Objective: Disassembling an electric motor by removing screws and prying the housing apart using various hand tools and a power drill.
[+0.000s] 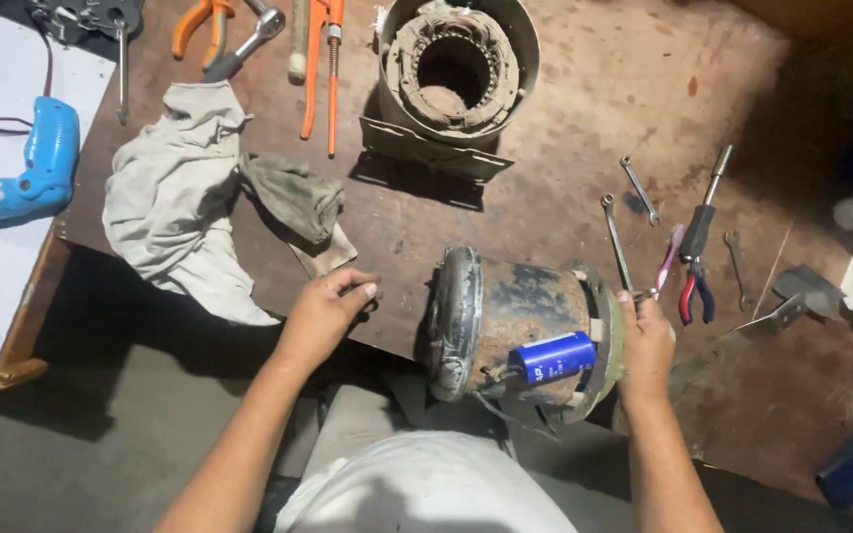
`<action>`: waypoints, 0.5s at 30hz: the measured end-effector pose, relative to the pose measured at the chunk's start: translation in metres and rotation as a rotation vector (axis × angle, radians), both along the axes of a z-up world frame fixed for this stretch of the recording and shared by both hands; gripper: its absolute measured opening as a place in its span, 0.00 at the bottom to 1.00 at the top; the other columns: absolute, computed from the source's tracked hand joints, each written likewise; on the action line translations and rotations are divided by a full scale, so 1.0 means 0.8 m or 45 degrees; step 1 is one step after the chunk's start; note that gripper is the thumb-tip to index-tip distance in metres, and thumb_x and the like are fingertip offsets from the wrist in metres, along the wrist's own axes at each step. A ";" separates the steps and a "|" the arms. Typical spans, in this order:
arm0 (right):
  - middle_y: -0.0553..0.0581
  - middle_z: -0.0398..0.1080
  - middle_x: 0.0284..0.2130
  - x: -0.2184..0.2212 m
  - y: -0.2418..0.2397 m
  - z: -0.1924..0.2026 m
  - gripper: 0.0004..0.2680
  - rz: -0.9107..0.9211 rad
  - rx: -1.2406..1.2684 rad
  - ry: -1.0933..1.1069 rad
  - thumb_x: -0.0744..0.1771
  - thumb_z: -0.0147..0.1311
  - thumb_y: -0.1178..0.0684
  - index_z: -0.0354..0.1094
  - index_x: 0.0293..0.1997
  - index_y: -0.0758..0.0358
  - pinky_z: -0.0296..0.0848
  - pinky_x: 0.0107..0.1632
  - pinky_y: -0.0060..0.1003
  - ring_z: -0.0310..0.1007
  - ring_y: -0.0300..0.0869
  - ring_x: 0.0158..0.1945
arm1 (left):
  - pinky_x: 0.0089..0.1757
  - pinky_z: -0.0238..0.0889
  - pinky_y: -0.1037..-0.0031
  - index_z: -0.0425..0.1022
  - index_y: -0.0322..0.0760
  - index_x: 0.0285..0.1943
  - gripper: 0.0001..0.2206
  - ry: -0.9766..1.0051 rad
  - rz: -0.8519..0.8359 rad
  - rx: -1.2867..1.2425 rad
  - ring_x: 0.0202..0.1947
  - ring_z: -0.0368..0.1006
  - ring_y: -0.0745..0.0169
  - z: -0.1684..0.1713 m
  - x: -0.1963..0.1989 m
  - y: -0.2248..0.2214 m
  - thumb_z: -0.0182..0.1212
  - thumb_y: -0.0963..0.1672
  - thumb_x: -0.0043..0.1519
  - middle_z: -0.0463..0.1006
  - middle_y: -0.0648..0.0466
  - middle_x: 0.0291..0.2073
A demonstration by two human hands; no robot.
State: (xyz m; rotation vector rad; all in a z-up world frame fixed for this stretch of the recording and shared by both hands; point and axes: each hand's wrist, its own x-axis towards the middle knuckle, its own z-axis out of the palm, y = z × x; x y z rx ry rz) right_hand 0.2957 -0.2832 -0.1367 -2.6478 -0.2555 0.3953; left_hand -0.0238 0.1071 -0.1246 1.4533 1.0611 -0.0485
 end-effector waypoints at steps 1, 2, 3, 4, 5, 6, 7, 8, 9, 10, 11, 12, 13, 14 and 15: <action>0.78 0.83 0.45 0.006 -0.021 -0.003 0.17 -0.003 -0.001 -0.004 0.82 0.54 0.39 0.83 0.56 0.63 0.74 0.63 0.74 0.80 0.76 0.60 | 0.54 0.80 0.63 0.95 0.47 0.62 0.11 -0.004 -0.003 -0.001 0.47 0.90 0.59 -0.006 -0.001 -0.004 0.73 0.45 0.73 0.96 0.49 0.46; 0.83 0.81 0.45 0.010 -0.028 -0.016 0.19 -0.005 -0.005 -0.026 0.83 0.55 0.39 0.80 0.55 0.69 0.71 0.61 0.77 0.78 0.79 0.60 | 0.52 0.81 0.62 0.95 0.45 0.62 0.11 -0.016 0.008 -0.021 0.46 0.90 0.57 -0.009 -0.008 0.002 0.73 0.45 0.73 0.95 0.47 0.45; 0.88 0.79 0.45 0.013 -0.033 -0.030 0.21 -0.007 -0.008 -0.048 0.84 0.56 0.40 0.78 0.55 0.76 0.69 0.59 0.79 0.77 0.82 0.59 | 0.51 0.82 0.61 0.94 0.42 0.62 0.11 -0.028 0.018 -0.041 0.45 0.91 0.55 -0.012 -0.016 0.010 0.74 0.44 0.72 0.95 0.44 0.44; 0.88 0.79 0.45 0.016 -0.029 -0.029 0.21 0.028 0.022 -0.035 0.84 0.56 0.40 0.78 0.55 0.76 0.69 0.59 0.79 0.77 0.82 0.59 | 0.51 0.82 0.61 0.94 0.42 0.62 0.11 -0.016 0.053 -0.011 0.45 0.91 0.55 0.000 -0.014 0.020 0.74 0.44 0.72 0.95 0.44 0.44; 0.79 0.79 0.40 0.018 -0.024 -0.029 0.20 0.033 0.029 -0.064 0.84 0.55 0.39 0.79 0.55 0.72 0.70 0.56 0.68 0.76 0.70 0.50 | 0.49 0.78 0.68 0.93 0.44 0.59 0.11 -0.018 0.039 -0.026 0.41 0.88 0.62 0.012 -0.013 0.030 0.73 0.46 0.71 0.93 0.50 0.39; 0.70 0.78 0.35 0.020 -0.028 -0.026 0.19 0.030 0.025 -0.090 0.84 0.54 0.39 0.80 0.55 0.69 0.71 0.52 0.58 0.75 0.57 0.42 | 0.46 0.74 0.75 0.92 0.45 0.56 0.11 -0.018 0.016 -0.053 0.37 0.85 0.69 0.023 -0.010 0.033 0.72 0.49 0.70 0.90 0.56 0.34; 0.70 0.78 0.35 0.027 -0.027 -0.039 0.19 0.057 0.043 -0.074 0.84 0.54 0.39 0.80 0.55 0.69 0.71 0.52 0.58 0.75 0.57 0.42 | 0.46 0.74 0.75 0.92 0.45 0.56 0.11 -0.003 0.044 -0.035 0.37 0.85 0.69 0.033 -0.012 0.046 0.72 0.49 0.70 0.90 0.56 0.34; 0.71 0.81 0.41 0.031 -0.035 -0.047 0.19 0.069 0.017 -0.125 0.85 0.55 0.39 0.82 0.57 0.69 0.72 0.55 0.58 0.78 0.60 0.47 | 0.51 0.75 0.67 0.91 0.45 0.60 0.13 -0.002 -0.077 0.259 0.48 0.86 0.59 0.042 -0.009 0.056 0.68 0.50 0.71 0.91 0.55 0.47; 0.72 0.84 0.47 0.038 -0.044 -0.056 0.19 0.080 -0.010 -0.176 0.86 0.55 0.39 0.83 0.59 0.69 0.73 0.59 0.59 0.81 0.63 0.52 | 0.55 0.76 0.58 0.89 0.45 0.63 0.16 0.002 -0.199 0.552 0.58 0.88 0.49 0.051 -0.003 0.065 0.64 0.50 0.72 0.93 0.53 0.59; 0.72 0.84 0.47 0.033 -0.048 -0.055 0.19 0.071 -0.007 -0.173 0.86 0.55 0.39 0.83 0.59 0.69 0.73 0.59 0.59 0.81 0.63 0.52 | 0.55 0.76 0.58 0.89 0.45 0.63 0.16 0.003 -0.209 0.556 0.58 0.88 0.49 0.055 0.004 0.075 0.64 0.50 0.72 0.93 0.53 0.59; 0.74 0.84 0.47 0.028 -0.051 -0.053 0.20 0.056 -0.021 -0.153 0.86 0.55 0.38 0.83 0.60 0.70 0.73 0.58 0.60 0.81 0.64 0.52 | 0.66 0.55 0.39 0.85 0.48 0.71 0.20 0.075 -0.344 0.795 0.74 0.68 0.42 0.060 0.011 0.086 0.70 0.50 0.70 0.80 0.51 0.72; 0.75 0.83 0.47 0.035 -0.042 -0.054 0.20 0.050 -0.021 -0.144 0.86 0.55 0.38 0.83 0.60 0.70 0.74 0.57 0.61 0.81 0.65 0.52 | 0.77 0.33 0.20 0.80 0.51 0.80 0.28 0.142 -0.466 1.048 0.90 0.49 0.35 0.065 0.024 0.104 0.75 0.49 0.67 0.68 0.49 0.85; 0.75 0.83 0.47 0.032 -0.046 -0.052 0.20 0.050 -0.004 -0.153 0.86 0.55 0.38 0.83 0.60 0.70 0.74 0.57 0.61 0.81 0.65 0.52 | 0.77 0.33 0.20 0.80 0.51 0.80 0.28 0.138 -0.461 1.066 0.90 0.49 0.35 0.052 0.031 0.117 0.75 0.49 0.67 0.68 0.49 0.85; 0.78 0.83 0.48 0.034 -0.047 -0.053 0.21 0.002 -0.070 -0.107 0.86 0.54 0.35 0.84 0.63 0.68 0.73 0.57 0.64 0.81 0.70 0.53 | 0.76 0.33 0.17 0.73 0.56 0.85 0.30 0.273 -0.542 0.942 0.91 0.36 0.31 0.040 0.035 0.130 0.71 0.51 0.71 0.53 0.44 0.90; 0.82 0.84 0.49 0.036 -0.048 -0.055 0.22 -0.045 -0.136 -0.062 0.85 0.53 0.33 0.84 0.66 0.66 0.73 0.57 0.67 0.81 0.74 0.54 | 0.75 0.34 0.14 0.66 0.62 0.91 0.32 0.407 -0.618 0.812 0.93 0.23 0.26 0.028 0.039 0.144 0.66 0.53 0.75 0.38 0.39 0.95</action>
